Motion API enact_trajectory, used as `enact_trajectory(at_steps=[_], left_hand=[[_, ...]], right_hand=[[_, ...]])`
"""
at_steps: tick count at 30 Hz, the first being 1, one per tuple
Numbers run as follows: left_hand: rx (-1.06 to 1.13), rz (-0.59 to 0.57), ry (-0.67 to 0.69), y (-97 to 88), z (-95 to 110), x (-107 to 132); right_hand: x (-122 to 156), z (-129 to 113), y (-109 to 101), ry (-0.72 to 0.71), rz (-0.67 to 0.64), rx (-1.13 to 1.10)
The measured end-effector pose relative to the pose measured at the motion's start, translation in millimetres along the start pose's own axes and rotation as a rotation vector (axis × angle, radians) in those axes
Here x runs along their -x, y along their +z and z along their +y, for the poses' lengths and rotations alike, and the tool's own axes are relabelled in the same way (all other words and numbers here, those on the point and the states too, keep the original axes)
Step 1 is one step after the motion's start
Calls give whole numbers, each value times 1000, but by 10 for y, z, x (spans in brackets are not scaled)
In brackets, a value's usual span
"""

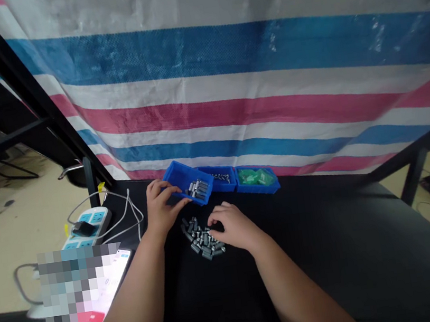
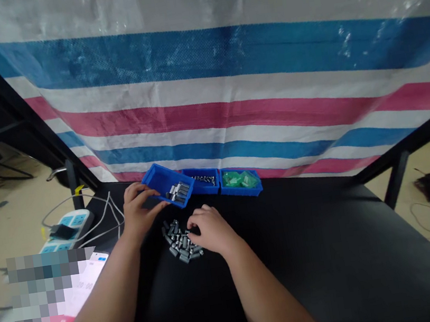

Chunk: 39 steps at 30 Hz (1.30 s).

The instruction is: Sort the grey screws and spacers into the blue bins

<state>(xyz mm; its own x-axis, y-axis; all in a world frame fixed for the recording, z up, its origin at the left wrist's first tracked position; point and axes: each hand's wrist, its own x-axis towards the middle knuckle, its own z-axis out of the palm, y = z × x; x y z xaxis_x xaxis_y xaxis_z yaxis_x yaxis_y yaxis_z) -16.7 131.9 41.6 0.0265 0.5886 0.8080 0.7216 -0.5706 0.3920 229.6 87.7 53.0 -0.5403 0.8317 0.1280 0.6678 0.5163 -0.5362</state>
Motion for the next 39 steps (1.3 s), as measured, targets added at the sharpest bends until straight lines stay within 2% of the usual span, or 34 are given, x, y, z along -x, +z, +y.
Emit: enact_trajectory(at_steps=[7,13,16,22,24,27,30,32,34,37,39], left_hand=[[6,23,38,0,51,-5],[7,6,34,19,59,8],[16,10,40,26,49,14],[17,14,31,20,51,18],[16,12,20,12,58,14],[17,7,33,3,70,5],[35,-19,98,8,93,1],[57,-56,136,21,119,4],[87,-102,157,38,150,10],[130,-133,181,58,187,20],[138,-125,188,63,191,24]], right_hand=[[-115,-178,333,92,129,140],[-201,-261,515,181,144,197],[-215,-246,514,157,160,161],[-214,-234,458,-7,221,-11],[-181,-234,404,-129,318,-105],[-104,-210,282,-322,629,-236],[-55,-142,161,-339,978,-284],[-60,-87,111,-283,1107,-268],[-89,-39,93,-201,1094,-197],[-140,-1,110,-103,929,-67],[-155,7,122,-69,885,-18]])
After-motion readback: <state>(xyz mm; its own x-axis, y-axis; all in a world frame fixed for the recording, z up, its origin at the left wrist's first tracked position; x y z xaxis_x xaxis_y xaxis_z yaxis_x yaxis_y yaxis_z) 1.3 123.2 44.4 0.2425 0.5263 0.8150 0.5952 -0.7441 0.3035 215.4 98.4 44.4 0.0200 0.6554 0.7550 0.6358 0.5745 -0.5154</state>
